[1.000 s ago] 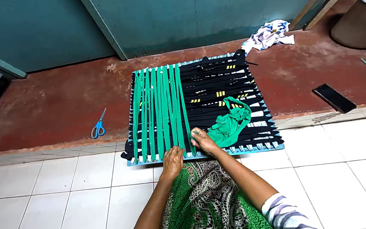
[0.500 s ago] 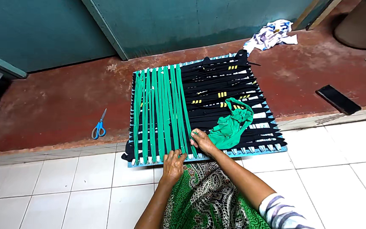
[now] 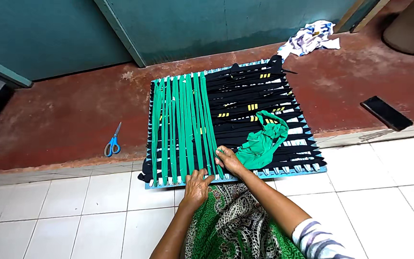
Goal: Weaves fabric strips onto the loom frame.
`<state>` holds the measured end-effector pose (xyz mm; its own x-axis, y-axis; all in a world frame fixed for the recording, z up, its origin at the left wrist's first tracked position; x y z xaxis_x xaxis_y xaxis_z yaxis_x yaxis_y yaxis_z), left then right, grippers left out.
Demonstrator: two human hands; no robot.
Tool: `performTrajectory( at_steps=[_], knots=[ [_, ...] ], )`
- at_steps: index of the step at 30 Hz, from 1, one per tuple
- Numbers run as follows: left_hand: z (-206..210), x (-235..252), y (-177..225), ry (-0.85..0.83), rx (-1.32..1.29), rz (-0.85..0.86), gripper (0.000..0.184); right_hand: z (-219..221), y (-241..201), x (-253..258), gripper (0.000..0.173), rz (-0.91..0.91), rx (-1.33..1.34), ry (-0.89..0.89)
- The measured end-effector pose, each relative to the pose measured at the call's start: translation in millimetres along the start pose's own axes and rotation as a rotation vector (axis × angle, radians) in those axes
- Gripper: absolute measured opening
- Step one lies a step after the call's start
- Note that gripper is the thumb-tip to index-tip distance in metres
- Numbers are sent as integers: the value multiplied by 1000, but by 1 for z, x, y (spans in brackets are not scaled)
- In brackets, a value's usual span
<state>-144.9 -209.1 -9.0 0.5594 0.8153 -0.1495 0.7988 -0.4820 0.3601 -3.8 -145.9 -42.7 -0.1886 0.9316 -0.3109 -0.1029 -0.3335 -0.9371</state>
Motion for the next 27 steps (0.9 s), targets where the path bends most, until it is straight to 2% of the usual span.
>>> performTrajectory(
  at_steps=[3,4,7,10,13,19,27],
  knots=[
    [1,1,8,9,84,-48,32,0,0,-1,18,6,-1,-6],
    [2,-2,12,84,116,-17,30,0,-1,-1,18,3,-5,-10],
    [10,-20,18,453,255,69,28,2,-1,-2,18,-28,-29,-43],
    [18,-29,21,578,314,-13,28,6,-1,-1,20,-53,-62,-109],
    [21,-31,23,620,307,-70,27,7,-1,-1,21,-64,-63,-136],
    [25,-34,23,667,351,-71,28,5,0,1,21,3,-17,-79],
    [38,-43,21,633,375,-90,36,5,4,3,21,56,4,-73]
  ],
)
Point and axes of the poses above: each hand's wrist, its own x-axis towards the middle knuckle, its own z-axis out of the palm, y = z × x, the point moved 7 cm from there along x, towards the middle knuckle, and after that the axes turned 1 degree about -y, right-handed, at the moved point
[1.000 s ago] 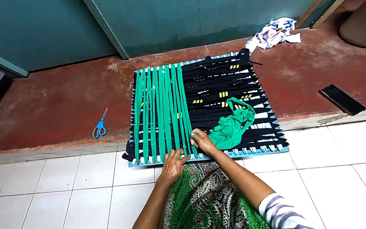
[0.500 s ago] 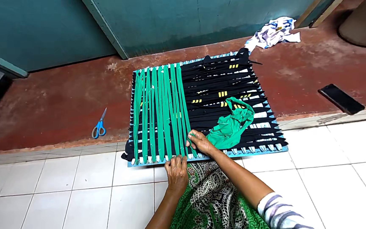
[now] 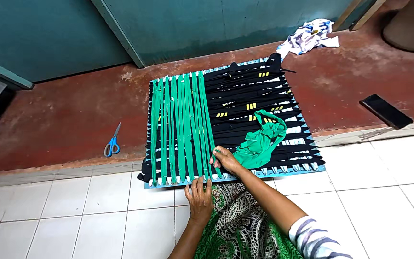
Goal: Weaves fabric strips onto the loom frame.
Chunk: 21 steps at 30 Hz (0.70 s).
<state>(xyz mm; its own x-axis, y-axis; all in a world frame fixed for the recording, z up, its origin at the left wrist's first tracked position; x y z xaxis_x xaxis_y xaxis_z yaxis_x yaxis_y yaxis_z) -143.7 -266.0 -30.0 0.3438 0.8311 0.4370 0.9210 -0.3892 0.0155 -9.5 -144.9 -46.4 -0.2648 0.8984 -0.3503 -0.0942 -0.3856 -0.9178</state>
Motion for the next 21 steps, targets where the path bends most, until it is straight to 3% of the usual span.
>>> performTrajectory(
  at_steps=[5,15,21],
  knots=[
    [7,-12,3,-16,81,26,48,-5,-12,2,21,20,70,26],
    [11,-20,3,49,51,96,41,-18,-15,4,20,130,125,86],
    [-9,16,-4,209,-250,55,31,-22,-33,9,16,93,-16,7]
  ],
)
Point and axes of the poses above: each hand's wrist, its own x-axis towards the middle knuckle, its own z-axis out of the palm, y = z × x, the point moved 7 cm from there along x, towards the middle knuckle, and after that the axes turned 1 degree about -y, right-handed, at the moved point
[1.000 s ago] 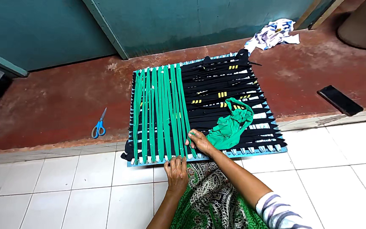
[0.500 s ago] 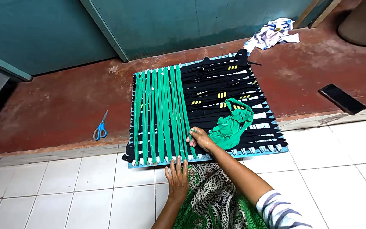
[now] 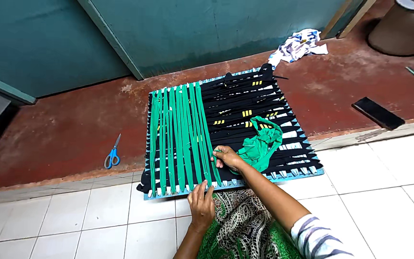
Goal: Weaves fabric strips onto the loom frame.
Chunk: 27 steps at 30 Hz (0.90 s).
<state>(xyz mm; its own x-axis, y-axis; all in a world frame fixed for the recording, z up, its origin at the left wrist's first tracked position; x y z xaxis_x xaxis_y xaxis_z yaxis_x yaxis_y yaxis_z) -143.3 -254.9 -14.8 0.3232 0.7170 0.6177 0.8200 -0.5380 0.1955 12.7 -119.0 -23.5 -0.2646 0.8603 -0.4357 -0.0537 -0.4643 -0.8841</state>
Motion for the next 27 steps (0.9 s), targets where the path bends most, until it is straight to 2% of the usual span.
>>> performTrajectory(
  at_steps=[2,3,6,7,9,10,11,14,17,20,23,27],
  knots=[
    [1,33,-2,-42,-226,-97,37,-3,-14,1,15,-51,-177,-55],
    [6,50,-3,-141,-393,-217,45,-4,-22,0,15,-82,-282,-90],
    [39,90,-3,-561,-956,-729,66,-6,-43,1,17,-150,-535,-187],
    [49,99,1,-644,-1113,-840,63,-9,-49,1,15,-157,-583,-206],
    [67,113,8,-756,-1343,-970,39,-19,-64,0,13,-112,-649,-263],
    [75,120,8,-816,-1427,-994,24,-27,-71,0,13,-84,-670,-298],
    [81,128,6,-867,-1484,-991,19,-36,-78,0,14,-65,-690,-329],
    [93,165,-6,-954,-1514,-908,20,-74,-101,8,15,-69,-721,-351],
    [104,212,-17,-974,-1515,-834,21,-117,-127,23,8,-100,-654,-298],
    [120,264,-22,-954,-1518,-827,25,-160,-149,45,3,-133,-466,-197],
    [138,321,-34,-874,-1500,-833,28,-194,-169,70,5,-170,-309,-88],
    [167,391,-77,-731,-1387,-861,29,-218,-187,101,8,-217,-178,35]
  ],
)
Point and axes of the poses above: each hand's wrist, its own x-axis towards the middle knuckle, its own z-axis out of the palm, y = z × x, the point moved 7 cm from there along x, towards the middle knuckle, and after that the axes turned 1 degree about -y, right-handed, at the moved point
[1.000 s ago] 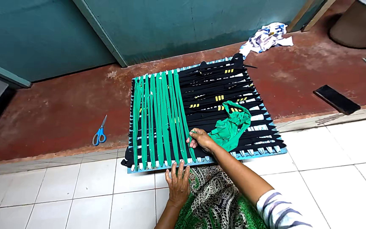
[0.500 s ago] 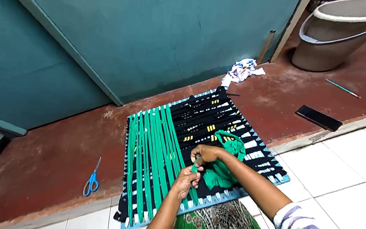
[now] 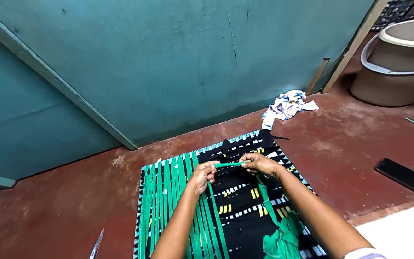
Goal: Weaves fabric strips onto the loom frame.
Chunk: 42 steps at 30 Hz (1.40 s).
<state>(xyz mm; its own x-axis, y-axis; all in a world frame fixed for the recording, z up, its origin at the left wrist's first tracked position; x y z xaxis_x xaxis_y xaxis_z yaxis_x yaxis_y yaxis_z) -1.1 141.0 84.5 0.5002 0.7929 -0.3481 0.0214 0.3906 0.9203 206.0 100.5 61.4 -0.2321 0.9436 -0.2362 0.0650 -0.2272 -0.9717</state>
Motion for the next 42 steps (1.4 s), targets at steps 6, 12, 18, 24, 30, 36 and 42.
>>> performTrajectory(
  at_steps=[6,12,18,24,30,36,42],
  knots=[
    [-53,70,26,100,160,-20,21,-2,11,47,14,19,151,214],
    [-73,108,41,124,242,-23,17,8,25,79,12,44,267,379],
    [-83,132,48,140,674,-13,18,6,29,91,9,-15,169,508],
    [-100,160,27,252,1019,-47,20,27,25,89,16,-17,-168,535],
    [-109,169,10,320,1036,-128,19,52,31,89,19,13,-318,441],
    [-112,174,5,288,1009,-174,20,80,36,79,23,46,-387,330],
    [-97,167,10,243,1155,-255,25,104,49,76,36,264,-697,174]
  ],
)
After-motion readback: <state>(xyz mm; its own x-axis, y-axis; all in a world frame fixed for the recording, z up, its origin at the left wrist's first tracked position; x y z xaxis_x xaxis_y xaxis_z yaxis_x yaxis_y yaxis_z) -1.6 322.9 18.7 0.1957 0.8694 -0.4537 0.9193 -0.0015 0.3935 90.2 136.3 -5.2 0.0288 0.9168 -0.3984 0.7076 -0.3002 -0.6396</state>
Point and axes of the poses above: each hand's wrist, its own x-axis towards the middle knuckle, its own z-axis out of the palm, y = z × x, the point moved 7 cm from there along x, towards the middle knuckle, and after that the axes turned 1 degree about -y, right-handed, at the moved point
